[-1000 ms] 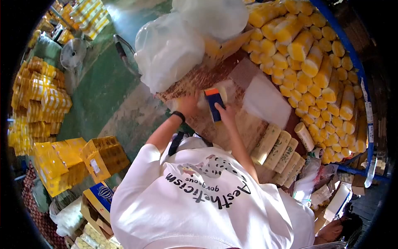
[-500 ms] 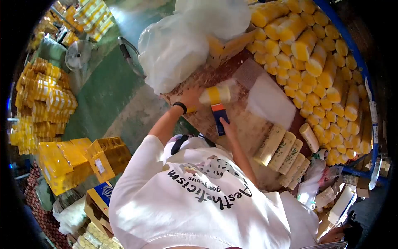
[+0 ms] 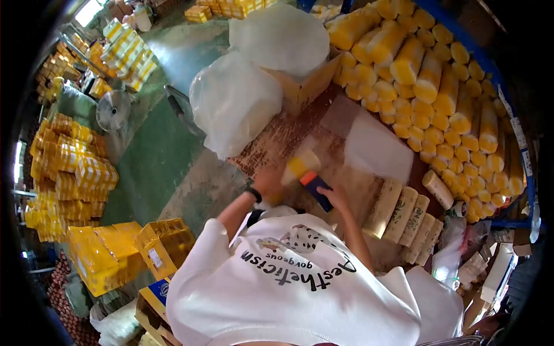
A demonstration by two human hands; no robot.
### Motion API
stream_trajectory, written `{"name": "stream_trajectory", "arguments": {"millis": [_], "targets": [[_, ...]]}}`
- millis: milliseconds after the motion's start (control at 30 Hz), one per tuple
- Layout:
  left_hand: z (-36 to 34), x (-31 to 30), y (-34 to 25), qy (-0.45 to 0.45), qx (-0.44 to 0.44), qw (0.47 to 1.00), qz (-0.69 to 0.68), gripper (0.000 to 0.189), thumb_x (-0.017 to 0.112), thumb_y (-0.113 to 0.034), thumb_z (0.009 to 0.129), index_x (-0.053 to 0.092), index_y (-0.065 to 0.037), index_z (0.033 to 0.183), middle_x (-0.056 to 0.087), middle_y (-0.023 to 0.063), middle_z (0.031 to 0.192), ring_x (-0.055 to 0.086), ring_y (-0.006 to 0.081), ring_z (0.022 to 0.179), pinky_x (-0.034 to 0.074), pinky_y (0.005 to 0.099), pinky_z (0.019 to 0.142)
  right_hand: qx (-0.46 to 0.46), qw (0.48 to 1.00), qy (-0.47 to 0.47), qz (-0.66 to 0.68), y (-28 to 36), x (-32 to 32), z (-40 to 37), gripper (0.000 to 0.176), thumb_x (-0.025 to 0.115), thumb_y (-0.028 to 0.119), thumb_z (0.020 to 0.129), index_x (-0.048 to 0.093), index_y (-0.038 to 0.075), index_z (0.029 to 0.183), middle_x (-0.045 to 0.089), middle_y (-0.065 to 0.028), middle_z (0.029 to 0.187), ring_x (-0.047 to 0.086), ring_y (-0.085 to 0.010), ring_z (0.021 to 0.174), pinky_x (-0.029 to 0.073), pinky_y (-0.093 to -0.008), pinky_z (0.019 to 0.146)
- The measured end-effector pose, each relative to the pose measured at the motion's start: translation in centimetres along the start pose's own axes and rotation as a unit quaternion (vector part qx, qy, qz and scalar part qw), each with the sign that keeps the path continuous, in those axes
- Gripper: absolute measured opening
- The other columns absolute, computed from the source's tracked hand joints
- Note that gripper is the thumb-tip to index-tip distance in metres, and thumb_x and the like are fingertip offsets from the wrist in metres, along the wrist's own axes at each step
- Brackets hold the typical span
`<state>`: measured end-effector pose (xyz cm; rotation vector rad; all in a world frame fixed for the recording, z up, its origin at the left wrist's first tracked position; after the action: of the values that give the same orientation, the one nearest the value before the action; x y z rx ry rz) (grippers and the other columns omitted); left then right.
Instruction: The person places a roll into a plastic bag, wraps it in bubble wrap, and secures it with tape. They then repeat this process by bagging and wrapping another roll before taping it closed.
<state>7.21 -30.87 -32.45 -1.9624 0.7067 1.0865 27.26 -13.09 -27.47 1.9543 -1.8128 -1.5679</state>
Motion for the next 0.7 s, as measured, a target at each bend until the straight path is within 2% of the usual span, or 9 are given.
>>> {"name": "stream_trajectory", "arguments": {"millis": [67, 167, 200, 300, 367, 400, 500, 567, 700], "targets": [[-3.0, -3.4, -2.7, 0.026, -0.019, 0.998, -0.054, 0.088, 0.066, -0.041, 0.07, 0.028, -0.003, 0.139, 0.041, 0.0273, 0.131, 0.056, 0.0401, 0.103, 0.046, 0.0503, 0.082, 0.001, 1.0, 0.013, 0.0, -0.5, 0.1, 0.4, 0.056, 0.071, 0.049, 0.07, 0.065, -0.006, 0.079, 0.064, -0.0167, 0.068, 0.063, -0.0255, 0.063, 0.047, -0.0365, 0.06], [-3.7, -3.4, -2.4, -0.142, 0.034, 0.987, 0.062, 0.089, 0.064, -0.046, 0.071, 0.028, -0.001, 0.139, 0.043, 0.0252, 0.131, 0.049, 0.0398, 0.113, 0.042, 0.05, 0.09, -0.006, 1.0, 0.014, 0.015, -0.2, 1.4, 1.9, 0.058, 0.067, 0.052, 0.073, 0.065, -0.005, 0.086, 0.064, -0.0181, 0.074, 0.064, -0.0285, 0.07, 0.048, -0.0385, 0.066], [-3.8, -3.0, -2.4, -0.149, 0.026, 0.986, 0.072, 0.088, 0.065, -0.041, 0.072, 0.027, -0.001, 0.14, 0.042, 0.0231, 0.133, 0.047, 0.0395, 0.116, 0.041, 0.0489, 0.091, -0.011, 1.0, 0.013, 0.022, 0.5, 2.0, 2.7, 0.059, 0.065, 0.054, 0.075, 0.064, -0.004, 0.09, 0.064, -0.0189, 0.077, 0.064, -0.0299, 0.074, 0.048, -0.0394, 0.069], [-2.4, -1.2, -2.0, -0.202, -0.023, 0.97, 0.132, 0.086, 0.066, -0.03, 0.074, 0.023, -0.001, 0.143, 0.039, 0.0193, 0.136, 0.042, 0.038, 0.12, 0.039, 0.0463, 0.095, -0.076, 0.982, 0.05, 0.166, 4.3, 3.4, 4.7, 0.06, 0.064, 0.054, 0.077, 0.064, -0.004, 0.093, 0.064, -0.0173, 0.077, 0.063, -0.0293, 0.072, 0.048, -0.0381, 0.07], [-0.6, 1.0, -1.3, -0.272, -0.087, 0.937, 0.202, 0.085, 0.065, -0.026, 0.074, 0.022, -0.001, 0.143, 0.038, 0.0198, 0.136, 0.041, 0.0364, 0.121, 0.036, 0.0454, 0.098, -0.066, 0.992, 0.017, 0.104, 7.2, 3.1, 5.0, 0.053, 0.066, 0.048, 0.077, 0.065, -0.004, 0.085, 0.064, -0.0126, 0.07, 0.062, -0.0201, 0.065, 0.046, -0.0334, 0.061], [-0.6, 0.5, -0.9, -0.222, -0.084, 0.952, 0.195, 0.087, 0.067, -0.024, 0.071, 0.023, -0.001, 0.142, 0.04, 0.0202, 0.134, 0.044, 0.0356, 0.117, 0.036, 0.0466, 0.097, -0.06, 0.996, 0.0, 0.073, 7.9, 3.0, 4.9, 0.05, 0.068, 0.046, 0.078, 0.066, -0.004, 0.081, 0.064, -0.0102, 0.067, 0.061, -0.0155, 0.061, 0.046, -0.0311, 0.057], [-1.1, -0.7, -1.0, -0.198, -0.057, 0.965, 0.164, 0.088, 0.068, -0.023, 0.069, 0.024, 0.001, 0.141, 0.043, 0.0206, 0.13, 0.046, 0.0351, 0.113, 0.039, 0.0463, 0.093, -0.081, 0.985, -0.016, 0.154, 6.4, 3.6, 3.4, 0.051, 0.067, 0.047, 0.078, 0.066, -0.004, 0.083, 0.064, -0.0107, 0.069, 0.062, -0.0162, 0.063, 0.046, -0.0306, 0.058], [-1.1, -1.7, -0.9, -0.17, -0.065, 0.977, 0.113, 0.087, 0.068, -0.023, 0.069, 0.025, 0.002, 0.14, 0.045, 0.0206, 0.126, 0.047, 0.0353, 0.111, 0.042, 0.0458, 0.09, -0.102, 0.987, -0.05, 0.114, 0.0, 5.7, 2.6, 0.053, 0.067, 0.049, 0.078, 0.066, -0.004, 0.084, 0.065, -0.0119, 0.07, 0.062, -0.0184, 0.065, 0.047, -0.0323, 0.059], [-0.8, -2.8, -1.2, -0.141, -0.075, 0.985, 0.061, 0.082, 0.068, -0.019, 0.07, 0.026, 0.004, 0.137, 0.046, 0.0214, 0.121, 0.05, 0.0365, 0.105, 0.046, 0.045, 0.084, -0.076, 0.99, -0.051, 0.104, -1.7, 4.7, -1.8, 0.056, 0.064, 0.052, 0.078, 0.067, -0.003, 0.088, 0.066, -0.0172, 0.074, 0.065, -0.0264, 0.071, 0.048, -0.0372, 0.064]]}}
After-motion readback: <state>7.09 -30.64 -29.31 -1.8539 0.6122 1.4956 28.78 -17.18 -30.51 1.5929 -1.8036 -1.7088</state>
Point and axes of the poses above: each hand's wrist, its own z-axis towards the middle knuckle, its own x-axis out of the palm, y = z × x, the point moved 2 cm from there along z, towards the middle knuckle
